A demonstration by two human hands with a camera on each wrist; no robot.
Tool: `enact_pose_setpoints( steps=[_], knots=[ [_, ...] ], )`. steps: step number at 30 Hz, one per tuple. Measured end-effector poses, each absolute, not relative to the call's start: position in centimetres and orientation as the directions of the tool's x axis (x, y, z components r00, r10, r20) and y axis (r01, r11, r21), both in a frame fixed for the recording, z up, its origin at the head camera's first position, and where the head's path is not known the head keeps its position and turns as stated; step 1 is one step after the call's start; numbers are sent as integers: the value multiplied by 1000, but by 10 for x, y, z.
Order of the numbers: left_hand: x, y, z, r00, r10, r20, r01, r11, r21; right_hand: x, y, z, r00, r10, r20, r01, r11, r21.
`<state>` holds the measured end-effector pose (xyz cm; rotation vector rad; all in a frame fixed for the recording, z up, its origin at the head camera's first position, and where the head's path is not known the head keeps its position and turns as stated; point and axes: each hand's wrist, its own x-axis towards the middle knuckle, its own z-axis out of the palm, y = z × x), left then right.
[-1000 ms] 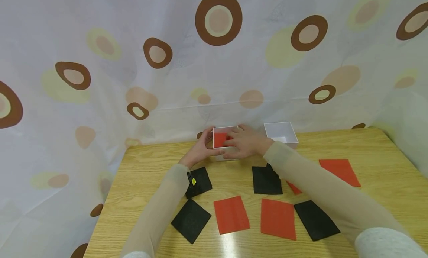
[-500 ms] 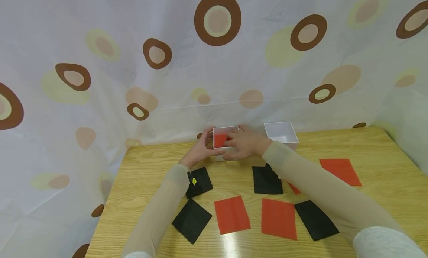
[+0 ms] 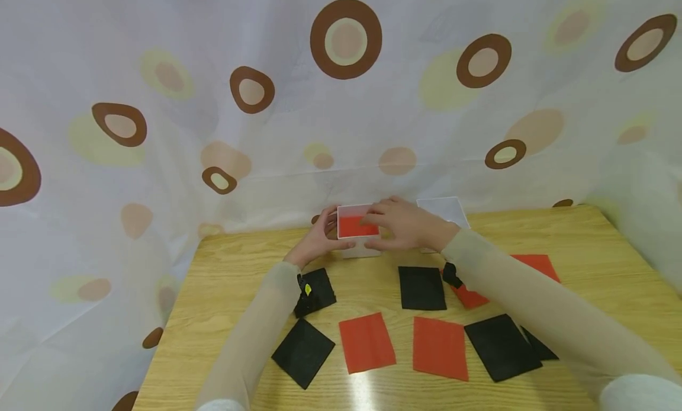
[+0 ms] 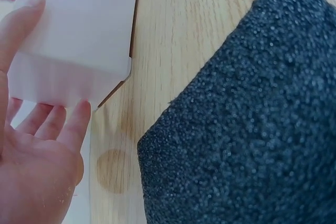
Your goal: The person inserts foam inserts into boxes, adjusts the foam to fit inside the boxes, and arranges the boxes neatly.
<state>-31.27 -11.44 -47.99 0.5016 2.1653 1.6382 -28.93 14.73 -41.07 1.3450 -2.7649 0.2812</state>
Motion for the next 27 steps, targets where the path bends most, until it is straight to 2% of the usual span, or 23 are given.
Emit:
enact_pose_setpoints(
  steps=[8,14,21,27],
  knots=[
    [-314,-116,-487,-862,499,-89,40,241,970,-257,165,-418,-567,-807,164,-823,545,-162],
    [-315,-116,-486,-864,499,-69,52,226,973,-229,170,-428,-533,-841,95,-842,517,-154],
    [-315,-116,-485,-862,500,-80,47,238,970,-197,167,-444,-561,-828,14,-812,547,-203],
    [-314,-115,-485,-862,503,-66,61,232,971,-181,163,-456,-553,-832,41,-817,533,-219]
  ],
)
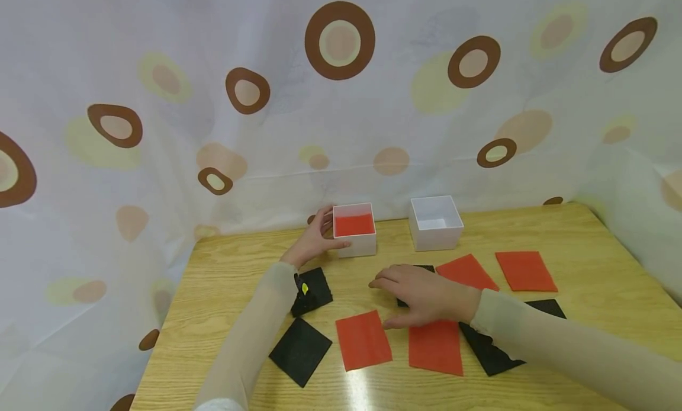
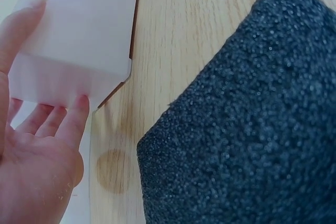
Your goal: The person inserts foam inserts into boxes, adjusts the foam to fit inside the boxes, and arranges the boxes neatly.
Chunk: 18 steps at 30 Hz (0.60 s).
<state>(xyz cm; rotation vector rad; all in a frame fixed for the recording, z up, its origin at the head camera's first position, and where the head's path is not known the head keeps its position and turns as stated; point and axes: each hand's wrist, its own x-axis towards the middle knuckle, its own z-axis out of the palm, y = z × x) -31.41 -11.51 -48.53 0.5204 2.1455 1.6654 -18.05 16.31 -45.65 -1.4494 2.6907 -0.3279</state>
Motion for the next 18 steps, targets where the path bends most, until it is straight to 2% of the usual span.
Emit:
enact_pose_setpoints(
  steps=[10,14,18],
  knots=[
    [-312,-115,-485,-864,500,-61,57,218,974,-162,156,-477,-579,-815,-19,-787,565,-249],
    [-312,-115,-486,-867,495,-54,67,224,972,-157,153,-481,-609,-790,-71,-753,604,-262],
    [-312,-114,-486,-868,494,-53,71,230,971,-153,151,-484,-608,-785,-123,-742,616,-264]
  ],
)
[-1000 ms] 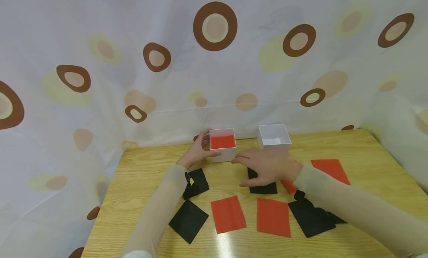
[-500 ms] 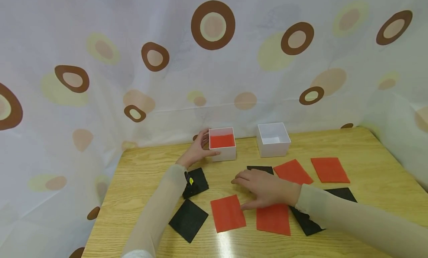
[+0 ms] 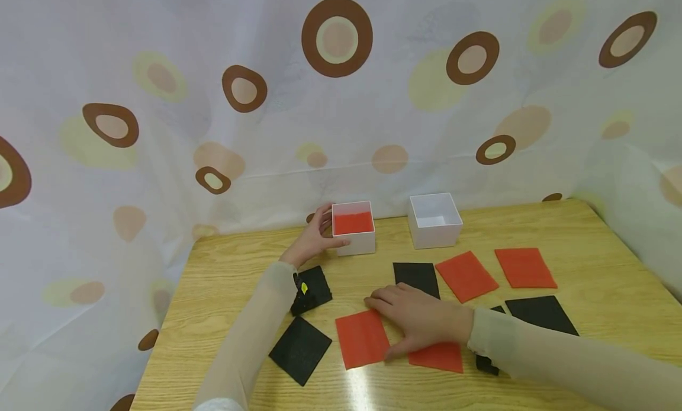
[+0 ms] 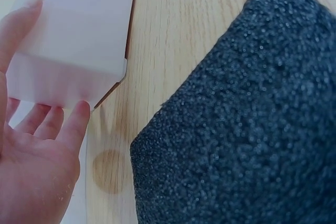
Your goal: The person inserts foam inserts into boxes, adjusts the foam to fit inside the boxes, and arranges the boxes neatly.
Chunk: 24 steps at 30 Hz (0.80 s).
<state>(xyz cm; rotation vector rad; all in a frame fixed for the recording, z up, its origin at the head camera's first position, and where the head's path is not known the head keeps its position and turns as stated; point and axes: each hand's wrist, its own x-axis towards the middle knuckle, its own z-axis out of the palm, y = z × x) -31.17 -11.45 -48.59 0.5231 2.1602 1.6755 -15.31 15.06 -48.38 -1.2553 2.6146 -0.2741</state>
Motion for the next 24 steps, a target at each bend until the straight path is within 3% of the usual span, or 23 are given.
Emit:
enact_pose_setpoints(
  steps=[24],
  knots=[
    [-313,-115,-488,-874,481,-72,54,243,969,-152,145,-486,-561,-817,-135,-798,577,-176]
  ],
)
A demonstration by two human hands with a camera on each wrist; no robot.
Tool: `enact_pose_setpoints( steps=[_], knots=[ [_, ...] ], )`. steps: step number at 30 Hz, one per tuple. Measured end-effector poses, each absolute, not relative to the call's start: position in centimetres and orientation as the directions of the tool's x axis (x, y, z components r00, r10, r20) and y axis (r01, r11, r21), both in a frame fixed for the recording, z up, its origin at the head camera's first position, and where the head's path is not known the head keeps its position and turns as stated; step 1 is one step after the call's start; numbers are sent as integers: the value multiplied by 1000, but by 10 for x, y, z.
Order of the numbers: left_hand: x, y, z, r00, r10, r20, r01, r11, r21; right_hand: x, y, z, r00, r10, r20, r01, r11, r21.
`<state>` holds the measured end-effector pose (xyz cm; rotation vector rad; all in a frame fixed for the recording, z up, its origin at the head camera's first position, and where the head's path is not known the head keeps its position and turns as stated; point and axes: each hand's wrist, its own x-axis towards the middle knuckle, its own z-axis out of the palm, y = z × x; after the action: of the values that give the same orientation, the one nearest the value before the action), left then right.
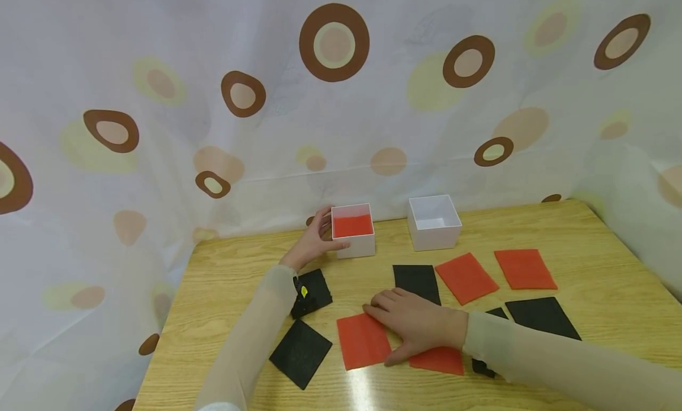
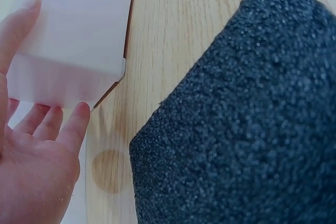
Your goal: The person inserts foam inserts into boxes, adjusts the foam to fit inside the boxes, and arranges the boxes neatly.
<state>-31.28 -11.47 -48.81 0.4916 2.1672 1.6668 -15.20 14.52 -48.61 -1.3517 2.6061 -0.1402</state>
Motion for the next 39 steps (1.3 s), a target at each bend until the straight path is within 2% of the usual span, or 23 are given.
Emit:
enact_pose_setpoints(
  steps=[20,29,39],
  knots=[
    [-312,-116,-488,-869,489,-75,50,237,970,-152,150,-479,-567,-813,-135,-797,583,-160],
    [-313,-116,-488,-871,487,-68,60,243,968,-165,164,-462,-555,-832,-6,-822,550,-151],
    [-313,-115,-487,-868,491,-69,55,234,971,-185,177,-431,-632,-774,-32,-757,626,-188]
  ],
)
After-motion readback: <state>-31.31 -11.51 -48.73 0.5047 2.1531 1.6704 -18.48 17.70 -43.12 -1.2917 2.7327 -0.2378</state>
